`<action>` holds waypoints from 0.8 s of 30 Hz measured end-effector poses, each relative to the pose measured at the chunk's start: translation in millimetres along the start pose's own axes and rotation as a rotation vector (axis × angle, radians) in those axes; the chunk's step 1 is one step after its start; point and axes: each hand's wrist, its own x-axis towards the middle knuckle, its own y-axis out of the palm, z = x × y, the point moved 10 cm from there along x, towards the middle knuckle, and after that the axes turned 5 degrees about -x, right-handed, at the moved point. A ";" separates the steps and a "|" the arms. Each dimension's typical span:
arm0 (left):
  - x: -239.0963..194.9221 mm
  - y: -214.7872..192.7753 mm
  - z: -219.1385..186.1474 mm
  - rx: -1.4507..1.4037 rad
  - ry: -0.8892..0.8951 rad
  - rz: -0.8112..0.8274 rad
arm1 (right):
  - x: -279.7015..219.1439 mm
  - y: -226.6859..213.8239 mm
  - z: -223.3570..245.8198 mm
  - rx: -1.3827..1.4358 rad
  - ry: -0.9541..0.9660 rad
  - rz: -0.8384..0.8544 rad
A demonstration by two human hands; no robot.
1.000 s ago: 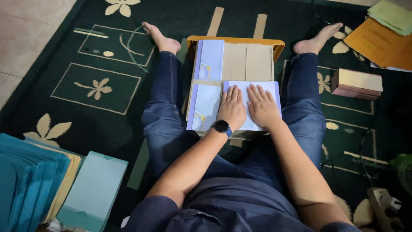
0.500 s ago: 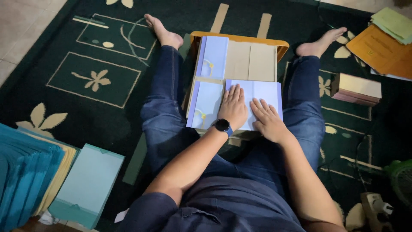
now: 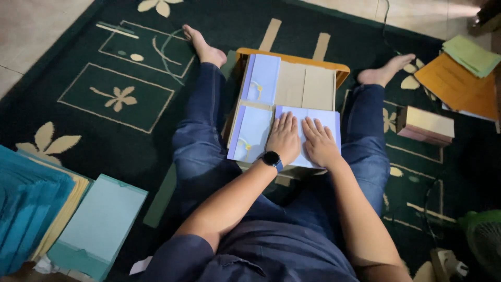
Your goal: Folding paper sheets and organizing them into a cardboard tray to assemble booklets.
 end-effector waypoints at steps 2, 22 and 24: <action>0.5 2.3 0.8 0.007 0.010 -0.025 | 19.5 -0.6 -6.0 -0.009 0.014 -0.026; 2.2 7.6 -0.6 0.041 0.016 -0.024 | 2.5 -1.8 -0.5 -0.017 -0.031 -0.082; 1.7 10.3 0.2 0.065 0.012 0.002 | 17.1 -7.1 -2.9 -0.039 -0.033 -0.133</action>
